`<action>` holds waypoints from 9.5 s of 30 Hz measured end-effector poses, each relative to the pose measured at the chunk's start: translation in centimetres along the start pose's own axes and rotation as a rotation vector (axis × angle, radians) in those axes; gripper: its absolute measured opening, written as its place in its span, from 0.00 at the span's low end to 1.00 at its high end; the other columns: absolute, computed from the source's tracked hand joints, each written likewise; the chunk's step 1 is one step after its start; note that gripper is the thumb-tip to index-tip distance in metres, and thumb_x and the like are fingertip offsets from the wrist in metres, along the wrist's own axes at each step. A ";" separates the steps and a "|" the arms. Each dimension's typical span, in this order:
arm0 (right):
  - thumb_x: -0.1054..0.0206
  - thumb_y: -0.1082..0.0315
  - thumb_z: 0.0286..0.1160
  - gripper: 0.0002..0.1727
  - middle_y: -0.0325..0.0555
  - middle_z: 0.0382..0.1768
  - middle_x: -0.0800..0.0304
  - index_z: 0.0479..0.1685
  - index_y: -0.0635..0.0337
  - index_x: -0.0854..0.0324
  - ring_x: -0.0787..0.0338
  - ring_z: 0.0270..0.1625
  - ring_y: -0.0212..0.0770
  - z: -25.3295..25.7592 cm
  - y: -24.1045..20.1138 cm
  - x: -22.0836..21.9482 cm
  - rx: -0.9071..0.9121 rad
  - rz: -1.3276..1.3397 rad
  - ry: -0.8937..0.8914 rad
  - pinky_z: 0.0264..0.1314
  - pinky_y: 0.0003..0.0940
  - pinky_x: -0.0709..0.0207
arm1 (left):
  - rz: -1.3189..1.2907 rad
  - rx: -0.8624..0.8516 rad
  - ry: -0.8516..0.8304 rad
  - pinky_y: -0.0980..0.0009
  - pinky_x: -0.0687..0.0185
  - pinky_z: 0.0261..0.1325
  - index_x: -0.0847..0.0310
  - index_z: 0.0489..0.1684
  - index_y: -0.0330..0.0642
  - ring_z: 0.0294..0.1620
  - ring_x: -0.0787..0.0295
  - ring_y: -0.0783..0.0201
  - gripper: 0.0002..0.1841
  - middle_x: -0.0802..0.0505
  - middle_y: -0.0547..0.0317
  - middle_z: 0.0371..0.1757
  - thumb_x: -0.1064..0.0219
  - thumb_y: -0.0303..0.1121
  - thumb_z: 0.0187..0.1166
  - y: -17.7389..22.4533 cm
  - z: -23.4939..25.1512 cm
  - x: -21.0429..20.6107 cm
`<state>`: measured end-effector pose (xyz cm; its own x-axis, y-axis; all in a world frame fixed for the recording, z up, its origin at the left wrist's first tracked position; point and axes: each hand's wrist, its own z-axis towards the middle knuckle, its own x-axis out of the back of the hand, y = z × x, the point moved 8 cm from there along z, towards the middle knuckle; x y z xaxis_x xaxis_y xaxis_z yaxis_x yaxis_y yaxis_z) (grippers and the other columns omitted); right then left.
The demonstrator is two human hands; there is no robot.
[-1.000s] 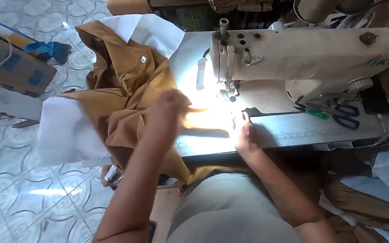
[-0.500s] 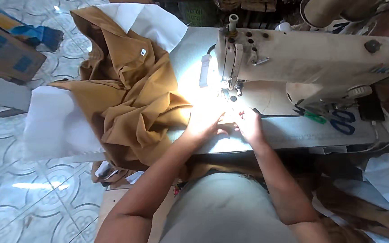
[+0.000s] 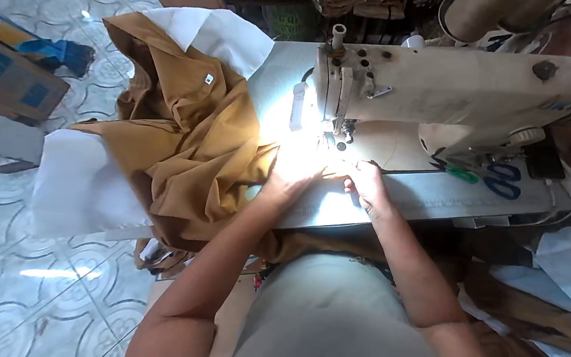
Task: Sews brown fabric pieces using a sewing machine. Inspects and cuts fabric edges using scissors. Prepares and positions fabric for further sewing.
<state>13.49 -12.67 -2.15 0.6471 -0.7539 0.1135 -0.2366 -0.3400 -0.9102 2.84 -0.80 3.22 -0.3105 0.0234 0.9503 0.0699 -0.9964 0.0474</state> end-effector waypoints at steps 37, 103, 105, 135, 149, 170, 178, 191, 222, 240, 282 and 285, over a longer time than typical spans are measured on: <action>0.32 0.68 0.73 0.14 0.57 0.54 0.07 0.53 0.64 0.09 0.09 0.56 0.58 -5.1 -2.6 -5.5 0.885 -1.127 0.217 0.51 0.48 0.14 | -0.202 -0.087 0.036 0.43 0.25 0.68 0.07 0.59 0.50 0.63 0.11 0.49 0.17 0.06 0.54 0.61 0.39 0.23 0.81 -0.5 -1.7 -0.6; 0.29 0.71 0.76 0.11 0.55 0.48 0.10 0.53 0.66 0.15 0.09 0.43 0.44 -5.0 -4.1 -1.8 0.555 -0.567 0.165 0.47 0.39 0.13 | -0.054 -0.258 -0.067 0.39 0.35 0.79 0.09 0.45 0.45 0.69 0.16 0.47 0.12 0.06 0.54 0.53 0.38 0.19 0.79 -1.1 -1.4 1.8; 0.29 0.71 0.76 0.10 0.57 0.48 0.11 0.51 0.67 0.15 0.08 0.46 0.48 -4.2 -4.4 -3.3 0.547 -0.623 0.158 0.50 0.43 0.12 | -0.043 -0.216 -0.073 0.39 0.34 0.78 0.09 0.45 0.46 0.68 0.15 0.46 0.11 0.07 0.54 0.52 0.37 0.21 0.80 -0.9 -1.5 1.7; 0.31 0.69 0.77 0.12 0.62 0.49 0.08 0.52 0.65 0.09 0.08 0.55 0.60 -5.0 -3.6 -6.0 0.694 -1.141 0.078 0.58 0.49 0.14 | 0.038 -0.007 -0.215 0.15 0.58 0.77 0.09 0.59 0.64 0.68 0.16 0.37 0.22 0.08 0.52 0.62 0.35 0.20 0.78 0.0 -1.9 1.0; 0.25 0.73 0.68 0.16 0.65 0.56 0.10 0.55 0.68 0.11 0.10 0.60 0.63 -2.2 -4.7 -5.7 0.800 -0.942 0.133 0.60 0.55 0.15 | 0.015 0.043 -0.065 0.17 0.57 0.78 0.11 0.64 0.64 0.77 0.22 0.37 0.20 0.13 0.50 0.72 0.37 0.25 0.83 -3.1 0.7 0.6; 0.31 0.62 0.81 0.08 0.52 0.39 0.12 0.48 0.56 0.16 0.12 0.35 0.50 -0.5 -4.0 -4.5 0.479 -0.492 0.098 0.35 0.52 0.17 | -0.444 0.216 -0.062 0.46 0.28 0.80 0.18 0.69 0.36 0.75 0.21 0.42 0.28 0.15 0.38 0.71 0.19 0.27 0.65 -5.0 -1.4 0.9; 0.25 0.75 0.67 0.22 0.43 0.27 0.15 0.60 0.68 0.26 0.16 0.25 0.30 -4.8 -1.9 -3.2 0.279 -0.181 -0.068 0.32 0.27 0.18 | -0.178 0.402 -0.232 0.30 0.20 0.56 0.11 0.61 0.40 0.59 0.12 0.33 0.19 0.08 0.40 0.57 0.31 0.15 0.73 -7.8 -3.3 6.8; 0.27 0.68 0.74 0.14 0.63 0.48 0.09 0.51 0.70 0.13 0.07 0.50 0.58 -3.3 -4.5 -5.0 0.532 -0.783 0.143 0.54 0.52 0.13 | 0.000 0.280 -0.281 0.34 0.20 0.59 0.11 0.60 0.43 0.65 0.16 0.33 0.19 0.11 0.38 0.61 0.23 0.22 0.70 -4.1 -3.3 6.1; 0.38 0.74 0.77 0.15 0.57 0.55 0.08 0.57 0.61 0.10 0.08 0.57 0.57 -5.4 -2.8 -5.9 0.653 -1.058 0.091 0.55 0.50 0.13 | -0.090 0.013 -0.220 0.18 0.46 0.73 0.08 0.57 0.57 0.64 0.14 0.41 0.17 0.09 0.48 0.59 0.36 0.23 0.81 1.9 -3.0 0.3; 0.31 0.77 0.72 0.17 0.62 0.59 0.11 0.61 0.67 0.14 0.12 0.62 0.62 -2.4 -5.4 -6.1 0.775 -0.963 0.110 0.62 0.56 0.17 | -0.181 -0.013 -0.041 0.37 0.31 0.73 0.07 0.51 0.47 0.71 0.19 0.43 0.11 0.10 0.51 0.64 0.35 0.26 0.81 -1.0 1.2 0.9; 0.35 0.68 0.82 0.11 0.60 0.49 0.08 0.48 0.67 0.11 0.06 0.49 0.55 -3.0 -4.4 -3.7 0.558 -0.759 0.224 0.52 0.50 0.12 | -0.091 -0.034 -0.038 0.40 0.30 0.76 0.12 0.65 0.47 0.77 0.21 0.40 0.18 0.13 0.43 0.72 0.40 0.24 0.83 -0.8 0.3 -0.2; 0.31 0.74 0.76 0.09 0.62 0.47 0.08 0.47 0.69 0.10 0.06 0.49 0.56 -3.3 -4.4 -4.0 0.649 -0.745 0.231 0.53 0.48 0.12 | -0.156 -0.067 -0.016 0.40 0.26 0.71 0.08 0.58 0.45 0.67 0.14 0.42 0.16 0.07 0.47 0.57 0.37 0.21 0.79 -0.4 0.3 0.2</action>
<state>9.55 -9.97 2.75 0.2972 -0.5877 0.7525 0.6539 -0.4490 -0.6089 3.02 -0.35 3.46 -0.2970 0.1792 0.9379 -0.0411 -0.9837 0.1749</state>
